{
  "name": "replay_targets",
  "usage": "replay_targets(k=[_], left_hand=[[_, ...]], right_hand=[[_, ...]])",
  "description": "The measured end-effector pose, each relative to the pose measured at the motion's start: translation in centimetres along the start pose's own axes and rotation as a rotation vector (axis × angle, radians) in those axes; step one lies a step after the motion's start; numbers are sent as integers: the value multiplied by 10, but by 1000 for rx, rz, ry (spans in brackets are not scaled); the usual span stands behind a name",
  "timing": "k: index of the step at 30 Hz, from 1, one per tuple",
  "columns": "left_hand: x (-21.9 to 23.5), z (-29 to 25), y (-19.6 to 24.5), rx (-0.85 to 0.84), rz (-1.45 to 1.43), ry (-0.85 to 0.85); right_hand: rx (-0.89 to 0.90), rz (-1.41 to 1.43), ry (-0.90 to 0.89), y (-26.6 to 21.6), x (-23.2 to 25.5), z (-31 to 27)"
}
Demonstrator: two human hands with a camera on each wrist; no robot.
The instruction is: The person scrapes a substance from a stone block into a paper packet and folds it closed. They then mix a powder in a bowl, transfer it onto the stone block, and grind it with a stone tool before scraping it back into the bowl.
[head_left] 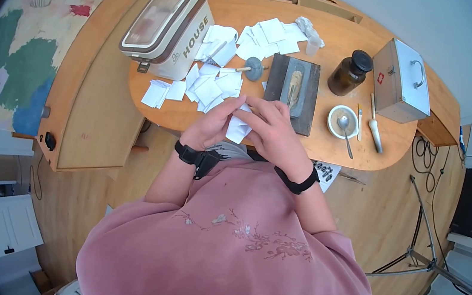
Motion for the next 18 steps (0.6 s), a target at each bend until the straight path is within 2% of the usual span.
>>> replay_targets(k=[3, 8, 9, 11, 13, 14, 15, 17, 18], left_hand=[[-13, -3, 8, -49, 68, 91], [-20, 3, 9, -64, 90, -35], [-19, 5, 8, -63, 87, -36], [-13, 5, 12, -145, 27, -25], [-4, 6, 15, -202, 16, 10], [1, 5, 18, -257, 11, 43], [4, 5, 17, -256, 3, 44], [12, 5, 19, -305, -40, 88], [13, 8, 17, -301, -43, 84]], right_hand=[[-23, -36, -3, 3, 2, -4], [-62, -62, 2, 8, 8, -13], [-62, -75, 49, 5, 16, -14], [-63, -87, 91, 4, 26, -23], [-175, -108, 234, 17, 43, -45], [-168, -177, 334, 20, 53, -51], [-171, -177, 326, 21, 50, -56], [-443, -95, 351, 45, 47, -79], [-447, -100, 350, 47, 45, -81]])
Point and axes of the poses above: each hand's wrist, its own z-axis towards the middle knuckle, its own x-axis out of the back of the hand, y = z × x, the point moved 9 cm from there along z, towards the middle knuckle, and after that the axes turned 9 degrees about x, right-handed, at the moved point
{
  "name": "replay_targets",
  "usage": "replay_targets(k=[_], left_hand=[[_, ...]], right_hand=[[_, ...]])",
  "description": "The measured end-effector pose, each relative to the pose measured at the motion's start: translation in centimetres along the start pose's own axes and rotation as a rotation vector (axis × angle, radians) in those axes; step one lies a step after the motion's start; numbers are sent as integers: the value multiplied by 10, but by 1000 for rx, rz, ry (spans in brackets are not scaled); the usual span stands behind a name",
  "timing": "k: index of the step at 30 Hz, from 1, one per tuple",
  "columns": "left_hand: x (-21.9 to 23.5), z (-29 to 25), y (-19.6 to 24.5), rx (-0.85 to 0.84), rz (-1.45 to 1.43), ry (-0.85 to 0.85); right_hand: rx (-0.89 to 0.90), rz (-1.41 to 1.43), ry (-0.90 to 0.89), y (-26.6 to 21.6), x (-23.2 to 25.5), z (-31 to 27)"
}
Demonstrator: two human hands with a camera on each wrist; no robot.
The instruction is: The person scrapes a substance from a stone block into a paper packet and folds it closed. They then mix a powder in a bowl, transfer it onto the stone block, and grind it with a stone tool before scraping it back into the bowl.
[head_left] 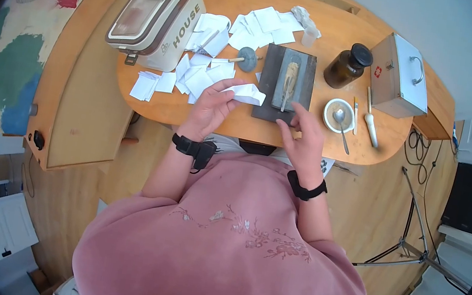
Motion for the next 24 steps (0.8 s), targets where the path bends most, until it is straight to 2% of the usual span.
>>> replay_targets(k=[2, 6, 9, 12, 15, 17, 19, 21, 23, 24], left_hand=[[6, 3, -4, -19, -13, 18], [4, 6, -11, -7, 34, 31], [-1, 5, -10, -22, 35, 6], [-3, 3, -7, -39, 26, -2], [-2, 3, -3, -60, 7, -9], [-2, 3, -2, -60, 25, -14], [-2, 3, -1, -51, 59, 4], [-1, 5, -1, -45, 96, 19], [1, 7, -4, -31, 246, 56], [-2, 8, -1, -33, 245, 56]], right_hand=[[55, -86, -70, 1, -13, 2], [66, -132, -80, 9, -24, 8], [109, -138, -52, 11, -24, 15], [76, -86, -21, 12, -16, 21], [-27, 20, 18, 18, -4, 36], [-307, 246, -7, 45, -9, 43], [-303, 251, -5, 58, -12, 61], [-191, 274, 62, 58, -8, 85], [-181, 243, 27, 59, -8, 100], [-97, 142, 26, 51, -4, 108]])
Point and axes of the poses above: each hand's wrist, its own z-axis towards the middle knuckle, its own x-axis out of the back of the hand, y = z × x, the point moved 9 cm from there along z, towards the middle knuckle, and after that the axes turned 9 degrees about x, right-handed, at the moved point
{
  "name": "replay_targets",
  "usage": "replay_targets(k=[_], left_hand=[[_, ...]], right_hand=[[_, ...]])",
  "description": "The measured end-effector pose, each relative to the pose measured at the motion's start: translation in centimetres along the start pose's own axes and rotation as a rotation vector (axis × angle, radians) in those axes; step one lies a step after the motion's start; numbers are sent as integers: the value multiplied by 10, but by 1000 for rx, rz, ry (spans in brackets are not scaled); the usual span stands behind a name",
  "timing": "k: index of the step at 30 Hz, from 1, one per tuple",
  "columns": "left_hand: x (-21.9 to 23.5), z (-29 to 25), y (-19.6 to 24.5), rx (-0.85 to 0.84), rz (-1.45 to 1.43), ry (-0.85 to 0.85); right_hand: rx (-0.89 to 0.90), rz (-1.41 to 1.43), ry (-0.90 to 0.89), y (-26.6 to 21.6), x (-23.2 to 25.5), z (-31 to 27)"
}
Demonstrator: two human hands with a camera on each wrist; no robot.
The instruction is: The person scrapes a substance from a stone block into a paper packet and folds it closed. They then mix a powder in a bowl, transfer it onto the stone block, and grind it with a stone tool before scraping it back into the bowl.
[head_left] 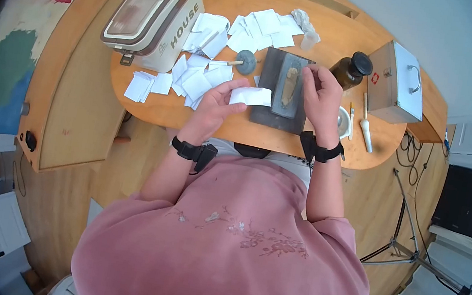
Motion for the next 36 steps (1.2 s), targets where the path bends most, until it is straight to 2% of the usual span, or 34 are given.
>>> replay_targets(k=[1, 9, 12, 15, 17, 18, 21, 23, 24, 26, 27, 29, 30, 32, 33, 35, 36], left_hand=[[-3, 0, 0, 26, 53, 19], [-15, 5, -2, 81, 77, -10], [-14, 7, -8, 104, 132, -35], [-16, 6, -10, 117, 194, -37], [-18, 5, -11, 115, 297, -39], [-17, 5, -11, 117, 297, -38], [-20, 5, -7, 81, 409, -38], [-21, 3, 2, 103, 664, 33], [-24, 2, 6, 104, 668, 31], [-29, 2, 17, 48, 869, 82], [-28, 4, 15, 47, 873, 77], [-27, 2, 24, -128, 974, 118], [-27, 1, 25, -128, 975, 117], [-30, -3, 36, -214, 985, 126], [-30, -4, 36, -214, 985, 124], [-19, -5, 28, -69, 909, 162], [-19, -6, 29, -70, 911, 162]], right_hand=[[84, -99, -3, -8, 1, 5], [42, -184, -24, 14, 20, 39], [102, -146, -7, 24, 14, 56], [142, -173, -62, 30, 5, 63], [12, -171, -285, 44, -11, 61], [10, -170, -286, 44, -12, 62], [-19, -182, -295, 47, -13, 64], [-52, -165, -214, 49, -8, 70], [-54, -163, -210, 53, -8, 71], [-5, -240, -358, 58, -20, 72], [-6, -241, -352, 54, -19, 72], [-48, -183, -379, 48, -21, 71], [-49, -183, -378, 46, -21, 72], [18, -197, -258, 35, -13, 77], [17, -197, -256, 39, -14, 75], [126, -134, -319, 38, -25, 70], [127, -133, -317, 38, -23, 70]])
Point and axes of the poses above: each hand's wrist, its own z-axis towards the middle knuckle, its own x-axis out of the back of the hand, y = z × x, the point moved 9 cm from there along z, towards the middle knuckle, and after that the axes turned 9 degrees about x, right-handed, at the moved point
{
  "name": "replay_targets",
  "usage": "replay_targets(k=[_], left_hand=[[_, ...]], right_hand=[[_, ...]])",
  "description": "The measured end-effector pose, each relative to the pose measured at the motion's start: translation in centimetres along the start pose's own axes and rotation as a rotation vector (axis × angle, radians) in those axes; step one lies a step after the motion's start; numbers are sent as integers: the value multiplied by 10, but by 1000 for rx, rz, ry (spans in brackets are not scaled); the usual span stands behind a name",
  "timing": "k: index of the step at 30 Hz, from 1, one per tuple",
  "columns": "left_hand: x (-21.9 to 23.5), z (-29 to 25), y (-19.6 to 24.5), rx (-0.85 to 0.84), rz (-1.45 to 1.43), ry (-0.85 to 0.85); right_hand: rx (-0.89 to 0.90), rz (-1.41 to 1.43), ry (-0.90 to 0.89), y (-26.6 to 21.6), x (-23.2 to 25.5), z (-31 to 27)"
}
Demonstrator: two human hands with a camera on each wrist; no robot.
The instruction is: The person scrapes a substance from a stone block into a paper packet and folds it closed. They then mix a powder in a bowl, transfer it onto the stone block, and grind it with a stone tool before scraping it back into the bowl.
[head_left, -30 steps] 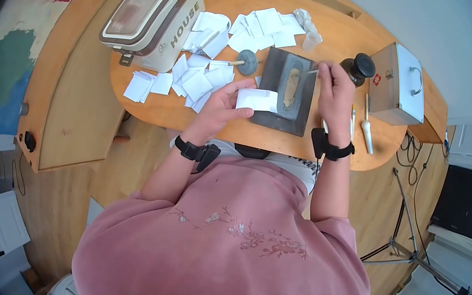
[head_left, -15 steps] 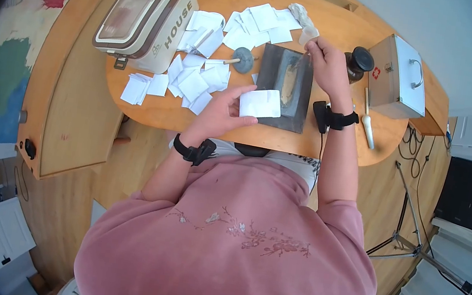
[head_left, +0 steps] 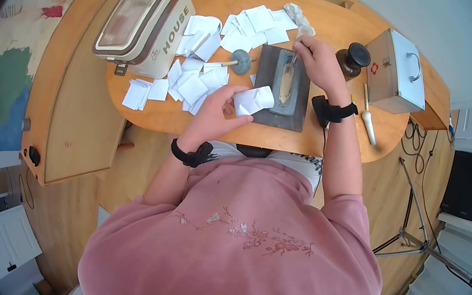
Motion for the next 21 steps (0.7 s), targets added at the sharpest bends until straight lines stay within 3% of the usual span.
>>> replay_targets(k=[3, 5, 6, 12, 14, 15, 18, 20, 21], left_hand=[[2, -1, -3, 8, -2, 13], [5, -1, -8, 5, 19, 30], [5, -2, -7, 4, 19, 29], [11, -2, -5, -12, 52, 49], [11, -3, -9, -1, 35, 50], [11, -3, -10, -1, 35, 50], [11, -3, -10, 7, 36, 50], [12, -4, -13, 23, 28, 54], [12, -4, -13, 22, 28, 55]], right_hand=[[-85, -8, -70, 8, -3, -4], [-50, 36, 167, 5, 16, -3], [-51, 36, 168, 7, 15, -4], [-104, 4, -158, 5, -6, -2], [-116, 37, 96, 5, 15, -1], [-116, 38, 96, 8, 12, 0], [-24, 84, 27, 2, 2, 2], [-31, 93, -181, -5, -11, -1], [-30, 93, -181, -4, -11, -1]])
Point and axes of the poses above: each hand's wrist, its own z-axis towards the middle knuckle, its own x-axis out of the back of the hand, y = z × x, the point moved 9 cm from there along z, towards the middle knuckle, and after that the axes turned 9 degrees about x, right-handed, at the moved point
